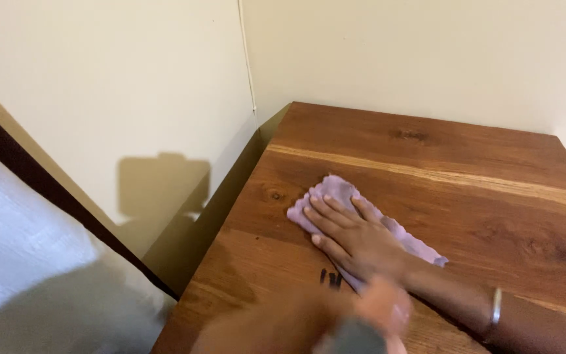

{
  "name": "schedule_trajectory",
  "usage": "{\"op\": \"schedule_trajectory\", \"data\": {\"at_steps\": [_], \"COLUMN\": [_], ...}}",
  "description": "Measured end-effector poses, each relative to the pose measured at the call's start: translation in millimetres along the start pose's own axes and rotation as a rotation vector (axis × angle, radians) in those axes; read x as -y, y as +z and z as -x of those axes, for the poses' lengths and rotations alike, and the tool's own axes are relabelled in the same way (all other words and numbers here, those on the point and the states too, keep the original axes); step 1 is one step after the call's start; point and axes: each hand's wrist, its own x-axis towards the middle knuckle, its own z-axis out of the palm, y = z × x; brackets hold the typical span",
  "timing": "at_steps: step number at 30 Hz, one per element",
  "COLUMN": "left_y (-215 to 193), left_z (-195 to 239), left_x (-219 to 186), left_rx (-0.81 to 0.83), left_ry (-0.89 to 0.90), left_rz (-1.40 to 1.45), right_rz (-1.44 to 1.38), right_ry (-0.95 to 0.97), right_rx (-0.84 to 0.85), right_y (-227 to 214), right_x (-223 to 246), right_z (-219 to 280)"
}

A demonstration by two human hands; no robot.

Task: Wiping a wooden desk using a spray bottle and a microfiber cloth.

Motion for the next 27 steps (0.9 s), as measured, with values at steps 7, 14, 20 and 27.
{"op": "schedule_trajectory", "data": {"at_steps": [7,14,20,27], "left_y": [-117,-143,-138,-140], "left_z": [-19,-33,-34,-30], "left_x": [17,64,66,84], "left_rx": [-0.181,-0.304,-0.547,-0.552], "left_ry": [0.028,-0.4,-0.645,-0.661], "left_rz": [0.427,0.568,0.61,0.677], "right_rz": [0.073,0.182,0.152,0.061], "right_ry": [-0.175,0.203,0.26,0.005], "right_rx": [-0.068,0.053,0.167,0.127], "right_y": [25,23,9,-4], "right_x": [-62,-71,-36,5], "right_z": [-4,-54,-76,-27]}}
